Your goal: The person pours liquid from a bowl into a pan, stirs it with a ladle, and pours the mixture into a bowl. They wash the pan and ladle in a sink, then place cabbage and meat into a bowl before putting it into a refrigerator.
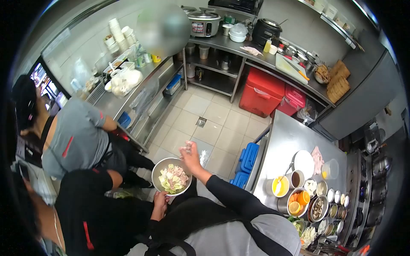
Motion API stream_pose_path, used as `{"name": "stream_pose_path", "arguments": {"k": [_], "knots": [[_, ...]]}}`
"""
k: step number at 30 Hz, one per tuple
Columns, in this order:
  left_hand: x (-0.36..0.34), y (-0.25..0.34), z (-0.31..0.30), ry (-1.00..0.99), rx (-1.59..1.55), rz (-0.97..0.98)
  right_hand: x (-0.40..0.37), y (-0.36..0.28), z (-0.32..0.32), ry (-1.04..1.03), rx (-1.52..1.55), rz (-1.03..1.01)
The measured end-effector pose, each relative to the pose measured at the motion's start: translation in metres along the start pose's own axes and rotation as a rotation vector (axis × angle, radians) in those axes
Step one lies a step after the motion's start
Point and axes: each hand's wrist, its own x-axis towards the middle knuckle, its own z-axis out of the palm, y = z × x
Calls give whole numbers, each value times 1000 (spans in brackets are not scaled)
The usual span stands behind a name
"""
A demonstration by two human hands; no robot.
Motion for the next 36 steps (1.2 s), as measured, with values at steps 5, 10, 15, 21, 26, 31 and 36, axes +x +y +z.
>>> {"name": "stream_pose_path", "arguments": {"k": [5,10,15,21,26,31,36], "knots": [[92,53,101,-95,171,-74,82,-38,-106,310,-15,16],[149,111,215,-234,381,-174,125,-78,-191,618,56,-53],[197,144,354,-413,464,-196,164,-101,-276,798,229,-134],[222,171,557,-630,536,-86,253,-161,-368,522,63,124],[228,186,709,-731,556,-31,331,-218,-452,457,47,126],[265,205,846,-1078,733,-72,385,-260,-501,662,6,49],[382,198,1027,-1138,798,667,401,-273,-553,1054,81,-18]]}}
